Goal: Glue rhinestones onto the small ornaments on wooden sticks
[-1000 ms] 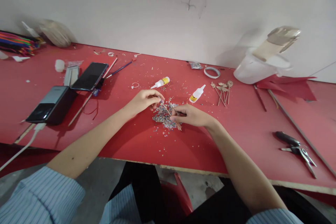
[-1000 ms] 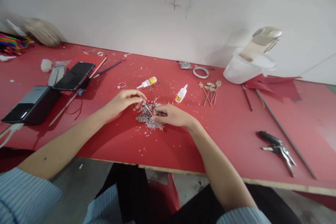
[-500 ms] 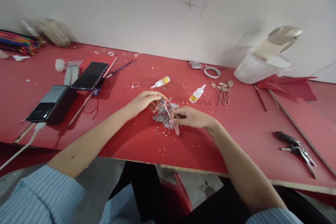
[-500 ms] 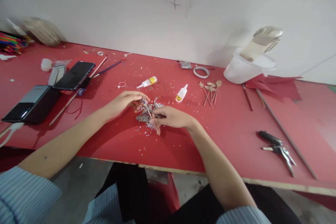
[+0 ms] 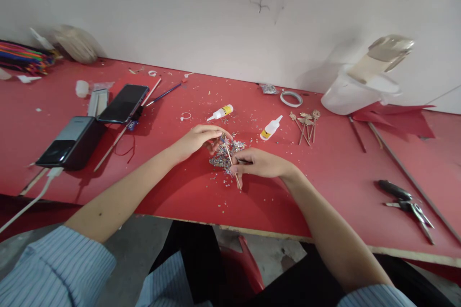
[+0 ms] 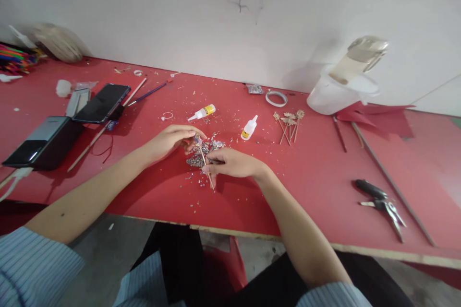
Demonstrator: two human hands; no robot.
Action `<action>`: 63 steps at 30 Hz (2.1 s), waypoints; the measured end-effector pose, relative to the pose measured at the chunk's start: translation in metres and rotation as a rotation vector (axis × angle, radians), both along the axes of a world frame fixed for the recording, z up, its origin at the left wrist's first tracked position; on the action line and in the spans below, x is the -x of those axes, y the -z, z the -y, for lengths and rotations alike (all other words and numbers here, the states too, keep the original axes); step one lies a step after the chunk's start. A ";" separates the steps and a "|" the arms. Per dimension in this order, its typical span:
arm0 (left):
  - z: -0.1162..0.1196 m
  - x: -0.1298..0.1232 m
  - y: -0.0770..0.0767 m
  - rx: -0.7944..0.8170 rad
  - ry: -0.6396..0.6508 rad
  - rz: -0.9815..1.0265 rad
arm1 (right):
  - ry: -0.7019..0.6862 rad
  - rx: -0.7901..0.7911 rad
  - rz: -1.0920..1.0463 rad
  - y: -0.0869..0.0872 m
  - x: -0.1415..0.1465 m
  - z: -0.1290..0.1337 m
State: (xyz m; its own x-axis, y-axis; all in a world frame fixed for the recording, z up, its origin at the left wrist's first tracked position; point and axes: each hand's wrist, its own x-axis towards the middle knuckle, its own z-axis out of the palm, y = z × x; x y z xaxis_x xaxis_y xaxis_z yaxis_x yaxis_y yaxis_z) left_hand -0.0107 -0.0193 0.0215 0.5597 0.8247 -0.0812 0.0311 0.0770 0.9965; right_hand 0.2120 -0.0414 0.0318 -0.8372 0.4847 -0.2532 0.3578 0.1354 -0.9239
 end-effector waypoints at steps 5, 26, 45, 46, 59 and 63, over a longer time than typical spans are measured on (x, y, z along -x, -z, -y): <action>0.003 0.000 -0.004 -0.012 0.011 0.010 | 0.001 0.052 -0.029 -0.001 0.002 0.003; 0.007 -0.006 -0.009 -0.120 0.008 -0.033 | 0.015 0.064 -0.098 0.001 0.012 0.008; 0.006 -0.008 -0.003 -0.142 -0.020 -0.092 | 0.052 0.071 -0.065 0.005 0.010 0.007; 0.006 -0.008 -0.004 -0.125 -0.025 -0.085 | 0.051 0.079 -0.067 0.005 0.010 0.007; 0.007 -0.008 -0.006 0.033 -0.055 -0.021 | 0.069 0.031 -0.063 0.006 0.007 0.003; 0.006 -0.008 -0.004 0.074 -0.070 0.032 | 0.068 0.089 -0.080 0.005 0.006 0.004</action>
State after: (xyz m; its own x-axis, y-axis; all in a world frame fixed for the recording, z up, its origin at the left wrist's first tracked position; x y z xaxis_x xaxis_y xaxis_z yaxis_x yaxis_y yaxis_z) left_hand -0.0022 -0.0252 0.0252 0.5041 0.8543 -0.1266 -0.0087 0.1516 0.9884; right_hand 0.2059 -0.0451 0.0268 -0.8226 0.5193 -0.2317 0.2883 0.0297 -0.9571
